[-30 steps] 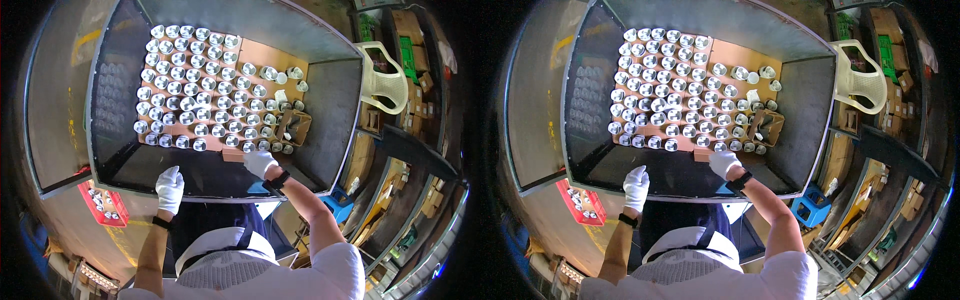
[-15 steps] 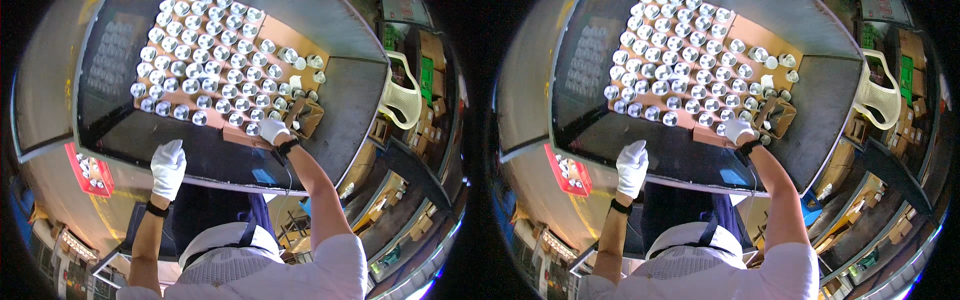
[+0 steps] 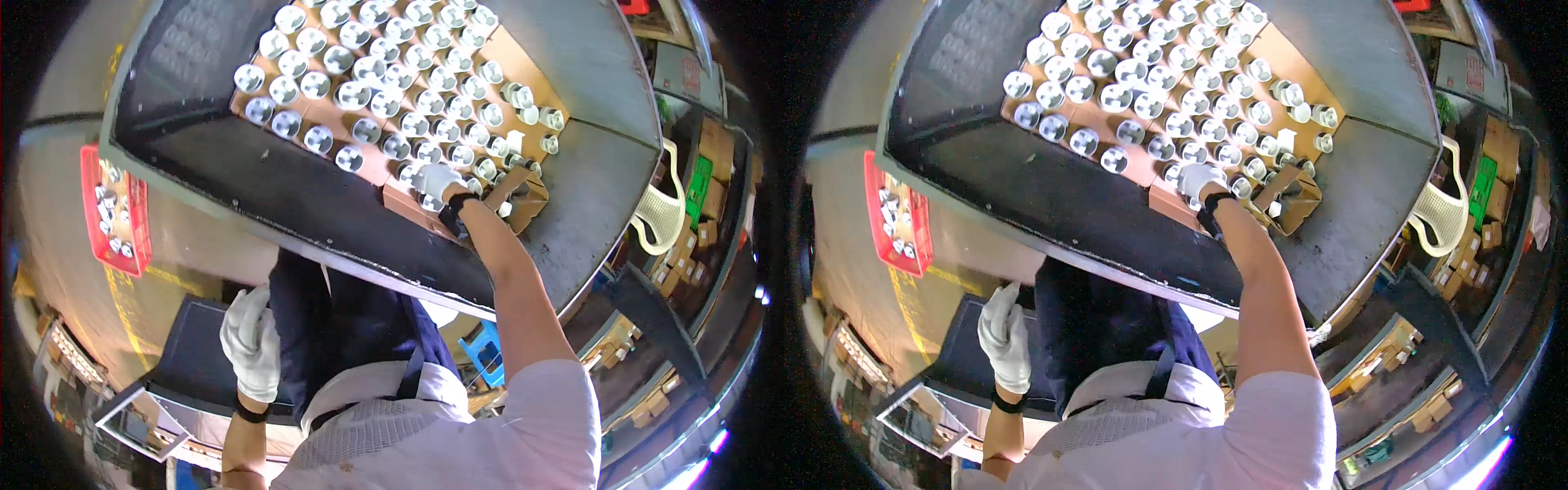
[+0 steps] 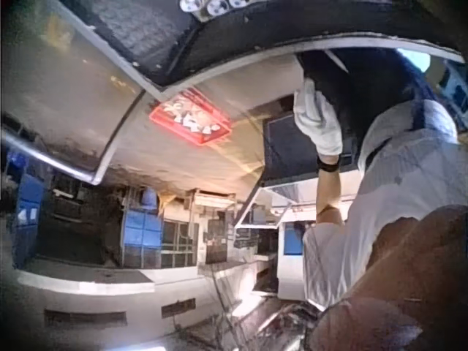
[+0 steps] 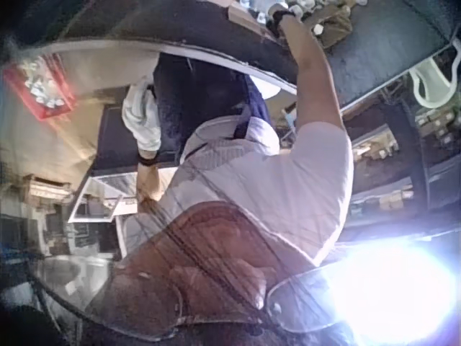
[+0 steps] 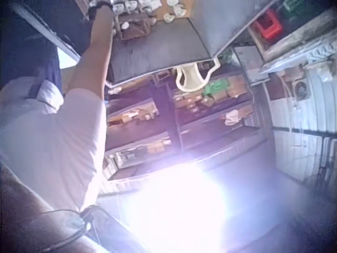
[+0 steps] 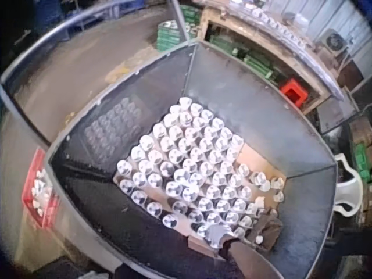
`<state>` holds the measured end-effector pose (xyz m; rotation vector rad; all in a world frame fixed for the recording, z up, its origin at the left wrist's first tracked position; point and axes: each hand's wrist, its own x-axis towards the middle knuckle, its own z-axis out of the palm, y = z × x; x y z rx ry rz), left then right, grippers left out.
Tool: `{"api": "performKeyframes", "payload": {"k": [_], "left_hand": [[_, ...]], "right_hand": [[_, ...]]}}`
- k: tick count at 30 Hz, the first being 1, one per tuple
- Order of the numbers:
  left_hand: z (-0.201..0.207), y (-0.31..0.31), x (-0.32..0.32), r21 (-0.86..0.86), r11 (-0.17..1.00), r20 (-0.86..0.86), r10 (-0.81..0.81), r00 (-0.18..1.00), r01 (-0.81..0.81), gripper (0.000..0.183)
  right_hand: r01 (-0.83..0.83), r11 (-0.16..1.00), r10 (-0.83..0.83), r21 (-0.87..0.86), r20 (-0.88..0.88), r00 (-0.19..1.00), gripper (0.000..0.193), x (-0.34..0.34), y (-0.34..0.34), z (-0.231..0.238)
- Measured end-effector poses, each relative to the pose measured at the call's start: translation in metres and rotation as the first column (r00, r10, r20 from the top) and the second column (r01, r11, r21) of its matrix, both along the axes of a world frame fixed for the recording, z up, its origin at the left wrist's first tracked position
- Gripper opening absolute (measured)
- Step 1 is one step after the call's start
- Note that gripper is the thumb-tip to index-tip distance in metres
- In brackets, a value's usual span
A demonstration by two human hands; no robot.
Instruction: Picking up metal cup-like components from a container and arranging them in neat rows within a larger metal bin.
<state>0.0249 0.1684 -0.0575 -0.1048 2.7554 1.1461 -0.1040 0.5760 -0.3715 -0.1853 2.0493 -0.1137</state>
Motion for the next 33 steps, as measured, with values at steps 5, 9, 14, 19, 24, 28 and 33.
{"api": "performKeyframes", "payload": {"k": [5,9,14,19,24,28,33], "left_hand": [[-0.027,-0.017,0.04,-0.044,0.944,0.157,0.329,0.931,-0.326,0.029],[-0.058,-0.02,0.068,0.09,0.83,0.211,0.525,0.824,-0.551,0.028],[-0.105,-0.019,0.102,0.125,0.766,0.221,0.598,0.77,-0.631,0.027],[-0.102,0.02,0.134,0.121,0.675,0.239,0.691,0.682,-0.727,0.03],[-0.085,0.051,0.164,0.123,0.623,0.19,0.749,0.635,-0.772,0.029],[-0.064,0.063,0.146,0.112,0.589,0.162,0.784,0.599,-0.801,0.03],[-0.035,0.042,0.101,0.281,0.658,-0.002,0.729,0.685,-0.699,0.031]], "right_hand": [[0.059,0.996,-0.048,0.072,-0.143,0.989,0.023,-0.004,-0.003,-0.043],[0.099,0.995,-0.09,0.03,-0.238,0.967,0.028,-0.027,-0.03,-0.029],[-0.132,0.987,0.155,0.089,-0.348,0.925,0.03,-0.03,-0.048,-0.081],[-0.17,0.966,0.234,0.194,-0.385,0.893,0.027,-0.019,-0.067,-0.103],[-0.033,0.99,0.103,0.135,-0.553,0.827,0.022,0.002,-0.055,-0.16],[-0.007,1.0,0.013,0.014,-0.506,0.862,0.025,-0.005,-0.056,-0.119],[0.022,0.969,-0.109,-0.244,-0.349,0.931,0.042,-0.016,-0.037,-0.035]]}}
